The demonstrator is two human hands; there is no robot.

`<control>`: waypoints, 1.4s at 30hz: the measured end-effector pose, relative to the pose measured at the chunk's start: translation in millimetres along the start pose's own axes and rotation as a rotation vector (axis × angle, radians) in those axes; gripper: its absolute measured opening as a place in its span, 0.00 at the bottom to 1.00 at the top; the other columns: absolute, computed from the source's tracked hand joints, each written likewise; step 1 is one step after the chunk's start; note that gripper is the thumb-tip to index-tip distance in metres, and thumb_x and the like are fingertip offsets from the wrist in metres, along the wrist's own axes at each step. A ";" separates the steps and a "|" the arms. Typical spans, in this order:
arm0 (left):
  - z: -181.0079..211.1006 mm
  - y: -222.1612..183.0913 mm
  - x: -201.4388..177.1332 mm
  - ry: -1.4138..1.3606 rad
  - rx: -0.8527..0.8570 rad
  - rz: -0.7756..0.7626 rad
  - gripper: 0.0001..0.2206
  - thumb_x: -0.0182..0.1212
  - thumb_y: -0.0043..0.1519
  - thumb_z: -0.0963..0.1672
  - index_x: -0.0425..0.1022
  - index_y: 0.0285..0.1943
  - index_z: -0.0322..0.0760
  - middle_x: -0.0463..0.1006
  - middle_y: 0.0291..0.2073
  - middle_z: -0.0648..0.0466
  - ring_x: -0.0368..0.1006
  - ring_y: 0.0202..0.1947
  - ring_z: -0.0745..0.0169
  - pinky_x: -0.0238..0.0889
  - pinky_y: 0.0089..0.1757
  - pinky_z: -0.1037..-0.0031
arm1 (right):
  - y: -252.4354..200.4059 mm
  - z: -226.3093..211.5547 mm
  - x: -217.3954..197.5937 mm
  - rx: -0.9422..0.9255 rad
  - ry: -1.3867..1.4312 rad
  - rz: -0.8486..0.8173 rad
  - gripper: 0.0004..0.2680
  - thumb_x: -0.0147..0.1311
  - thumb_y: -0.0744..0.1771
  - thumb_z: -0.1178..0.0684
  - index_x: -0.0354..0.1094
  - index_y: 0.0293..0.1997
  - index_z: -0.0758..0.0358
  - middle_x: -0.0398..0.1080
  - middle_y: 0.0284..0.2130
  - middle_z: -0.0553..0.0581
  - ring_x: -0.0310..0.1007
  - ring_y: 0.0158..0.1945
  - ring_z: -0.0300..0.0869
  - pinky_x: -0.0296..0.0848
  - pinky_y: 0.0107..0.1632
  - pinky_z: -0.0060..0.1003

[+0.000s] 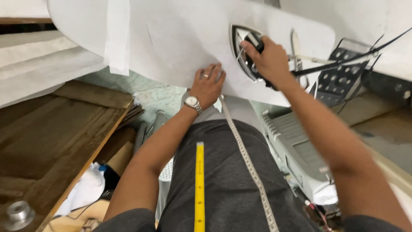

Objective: Ironing and trimming white fabric pieces on an ironing board using an iron and scissors.

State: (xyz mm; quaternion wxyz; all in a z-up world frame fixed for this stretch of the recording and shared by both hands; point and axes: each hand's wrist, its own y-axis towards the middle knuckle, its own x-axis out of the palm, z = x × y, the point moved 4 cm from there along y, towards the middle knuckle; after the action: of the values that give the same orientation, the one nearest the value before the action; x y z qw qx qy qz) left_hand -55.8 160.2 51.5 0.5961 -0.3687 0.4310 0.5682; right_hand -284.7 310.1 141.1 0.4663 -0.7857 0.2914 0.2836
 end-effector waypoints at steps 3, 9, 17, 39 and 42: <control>-0.5 1.4 12.4 0.013 -0.019 -0.158 0.25 0.68 0.72 0.45 0.82 0.81 0.41 0.74 0.87 0.41 0.70 0.82 0.36 0.67 0.66 0.39 | -16.9 -35.2 -30.6 0.129 0.184 -0.162 0.24 0.54 0.79 0.21 0.71 0.55 0.54 0.85 0.37 0.49 0.84 0.27 0.44 0.78 0.42 0.41; 3.8 8.6 -2.8 0.069 -0.043 -0.024 0.20 0.68 0.71 0.44 0.88 0.73 0.43 0.79 0.81 0.43 0.73 0.78 0.40 0.72 0.61 0.41 | 0.0 -9.1 -3.0 0.044 0.091 0.032 0.31 0.54 0.78 0.13 0.70 0.39 0.55 0.78 0.28 0.49 0.75 0.31 0.46 0.68 0.38 0.49; 10.5 3.8 6.7 0.035 -0.089 0.071 0.14 0.68 0.73 0.45 0.85 0.66 0.43 0.80 0.79 0.41 0.76 0.75 0.35 0.71 0.62 0.35 | 25.0 -16.5 -6.8 0.004 0.053 0.092 0.32 0.53 0.78 0.14 0.66 0.40 0.59 0.76 0.32 0.57 0.75 0.39 0.60 0.70 0.45 0.57; 2.1 38.1 48.9 0.159 -0.327 -0.124 0.36 0.75 0.86 0.57 0.66 0.99 0.47 0.50 0.98 0.42 0.49 0.96 0.35 0.63 0.77 0.29 | 46.6 18.9 2.8 -0.302 -0.038 0.299 0.25 0.62 0.82 0.25 0.87 0.57 0.64 0.88 0.42 0.76 0.85 0.45 0.81 0.75 0.45 0.72; -2.3 34.4 43.8 0.173 -0.328 -0.145 0.36 0.72 0.84 0.58 0.67 0.99 0.49 0.51 0.98 0.44 0.52 0.95 0.39 0.63 0.76 0.33 | 32.2 -4.8 -7.8 0.004 0.087 0.085 0.30 0.55 0.80 0.15 0.62 0.40 0.54 0.72 0.27 0.48 0.73 0.32 0.53 0.73 0.40 0.55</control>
State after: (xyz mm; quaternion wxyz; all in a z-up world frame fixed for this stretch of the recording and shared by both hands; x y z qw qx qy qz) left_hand -91.0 176.7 11.6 0.5281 -0.5386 0.3546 0.5525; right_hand -312.4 294.6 130.4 0.4421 -0.7832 0.3451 0.2683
